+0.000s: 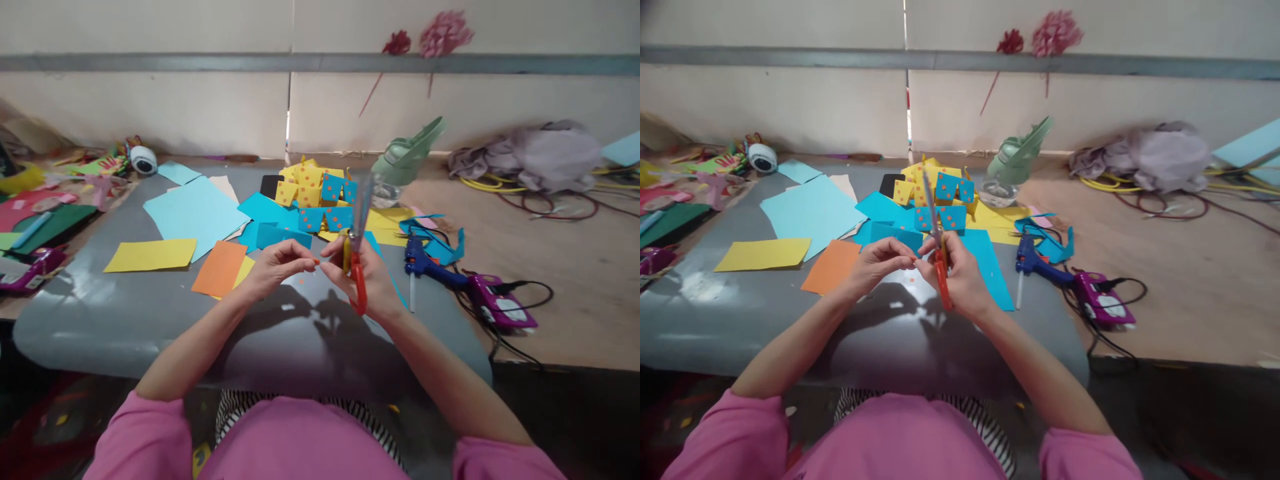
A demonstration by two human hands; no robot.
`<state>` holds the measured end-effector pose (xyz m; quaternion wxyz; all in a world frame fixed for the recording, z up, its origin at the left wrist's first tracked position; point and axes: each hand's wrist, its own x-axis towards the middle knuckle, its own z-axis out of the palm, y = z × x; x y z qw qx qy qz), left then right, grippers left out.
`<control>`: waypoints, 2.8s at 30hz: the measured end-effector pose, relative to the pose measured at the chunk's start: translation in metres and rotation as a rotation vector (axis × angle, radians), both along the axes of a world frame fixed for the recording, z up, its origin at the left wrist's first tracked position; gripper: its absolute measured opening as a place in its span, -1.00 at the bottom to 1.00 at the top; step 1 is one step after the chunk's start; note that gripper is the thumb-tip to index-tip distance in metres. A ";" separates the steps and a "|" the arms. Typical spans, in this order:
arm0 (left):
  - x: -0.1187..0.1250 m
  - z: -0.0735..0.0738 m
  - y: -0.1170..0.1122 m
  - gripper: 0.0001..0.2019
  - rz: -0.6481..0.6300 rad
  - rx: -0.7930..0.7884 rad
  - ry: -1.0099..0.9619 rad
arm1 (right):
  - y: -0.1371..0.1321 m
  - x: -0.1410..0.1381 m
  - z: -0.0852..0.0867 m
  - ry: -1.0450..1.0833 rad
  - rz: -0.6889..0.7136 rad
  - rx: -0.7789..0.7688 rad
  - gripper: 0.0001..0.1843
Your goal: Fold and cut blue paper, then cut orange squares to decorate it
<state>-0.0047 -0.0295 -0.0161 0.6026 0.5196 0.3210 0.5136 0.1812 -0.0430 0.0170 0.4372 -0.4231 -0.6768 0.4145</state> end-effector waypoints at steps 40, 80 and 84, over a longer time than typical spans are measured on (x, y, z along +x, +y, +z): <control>0.013 -0.001 -0.009 -0.69 0.022 -0.120 -0.007 | 0.001 -0.011 -0.032 0.293 -0.055 -0.044 -0.58; -0.014 0.005 0.010 -0.63 -0.227 -0.327 -0.346 | -0.003 0.076 0.019 -0.497 0.657 -0.561 -0.53; -0.013 0.007 0.009 -0.61 -0.243 -0.317 -0.371 | -0.005 0.075 0.020 -0.485 0.651 -0.567 -0.55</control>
